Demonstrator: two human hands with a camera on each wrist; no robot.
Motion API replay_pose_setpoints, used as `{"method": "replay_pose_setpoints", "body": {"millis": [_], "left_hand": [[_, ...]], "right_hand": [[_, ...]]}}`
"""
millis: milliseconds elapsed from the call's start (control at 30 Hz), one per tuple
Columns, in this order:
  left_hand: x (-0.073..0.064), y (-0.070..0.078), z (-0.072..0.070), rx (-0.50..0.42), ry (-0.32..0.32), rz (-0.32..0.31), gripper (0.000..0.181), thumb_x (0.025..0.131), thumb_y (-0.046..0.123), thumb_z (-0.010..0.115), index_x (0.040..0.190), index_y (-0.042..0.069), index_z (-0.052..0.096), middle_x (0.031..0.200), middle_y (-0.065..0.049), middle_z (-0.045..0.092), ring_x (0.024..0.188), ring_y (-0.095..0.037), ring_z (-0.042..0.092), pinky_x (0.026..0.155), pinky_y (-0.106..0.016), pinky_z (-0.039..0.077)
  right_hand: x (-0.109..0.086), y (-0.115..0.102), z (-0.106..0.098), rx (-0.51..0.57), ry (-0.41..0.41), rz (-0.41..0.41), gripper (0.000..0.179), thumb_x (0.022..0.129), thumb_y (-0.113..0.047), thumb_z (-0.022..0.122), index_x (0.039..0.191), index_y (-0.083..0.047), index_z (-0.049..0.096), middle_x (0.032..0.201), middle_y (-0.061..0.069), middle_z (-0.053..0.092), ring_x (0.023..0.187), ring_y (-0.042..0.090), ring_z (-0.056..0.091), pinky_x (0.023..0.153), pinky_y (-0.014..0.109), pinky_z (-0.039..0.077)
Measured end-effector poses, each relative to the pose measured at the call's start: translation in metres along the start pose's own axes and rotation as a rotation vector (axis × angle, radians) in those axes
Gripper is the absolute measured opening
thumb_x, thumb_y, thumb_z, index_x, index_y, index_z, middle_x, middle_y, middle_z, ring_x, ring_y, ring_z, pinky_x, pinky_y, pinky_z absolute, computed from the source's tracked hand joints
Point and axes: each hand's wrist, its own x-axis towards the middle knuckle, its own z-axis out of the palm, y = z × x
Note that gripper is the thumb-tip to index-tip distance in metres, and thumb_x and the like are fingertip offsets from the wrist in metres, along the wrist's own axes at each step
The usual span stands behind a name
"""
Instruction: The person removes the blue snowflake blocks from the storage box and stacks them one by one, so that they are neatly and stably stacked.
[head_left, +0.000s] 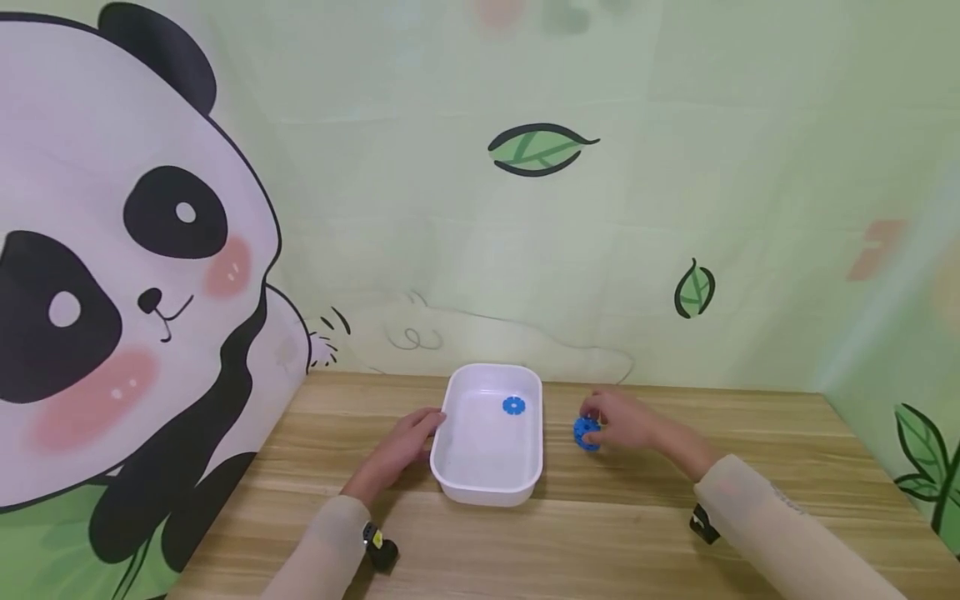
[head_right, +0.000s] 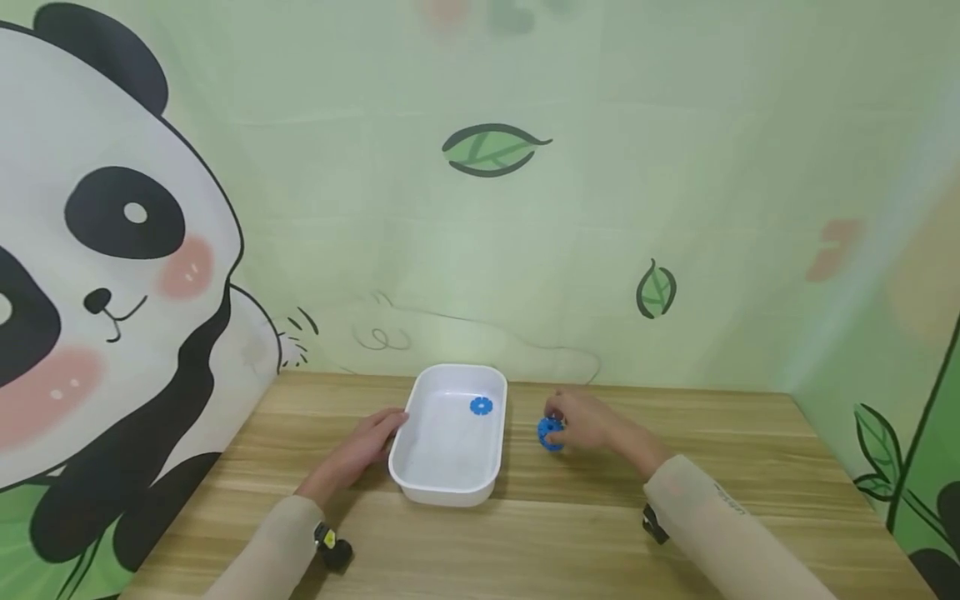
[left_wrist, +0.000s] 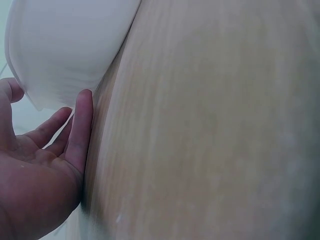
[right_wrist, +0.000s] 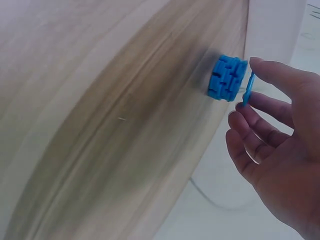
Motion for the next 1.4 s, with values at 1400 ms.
{"method": "replay_pose_setpoints", "body": {"millis": [1400], "left_hand": [[0.0019, -0.0011, -0.0016, 0.027, -0.007, -0.018, 0.062, 0.109, 0.052, 0.052, 0.15, 0.006, 0.056, 0.149, -0.017, 0.058, 0.133, -0.032, 0.059, 0.106, -0.049, 0.055]], "right_hand": [[0.0037, 0.0056, 0.006, -0.074, -0.138, -0.048, 0.04, 0.088, -0.009, 0.086, 0.124, -0.009, 0.069, 0.107, 0.004, 0.059, 0.098, 0.022, 0.057, 0.093, 0.048, 0.056]]}}
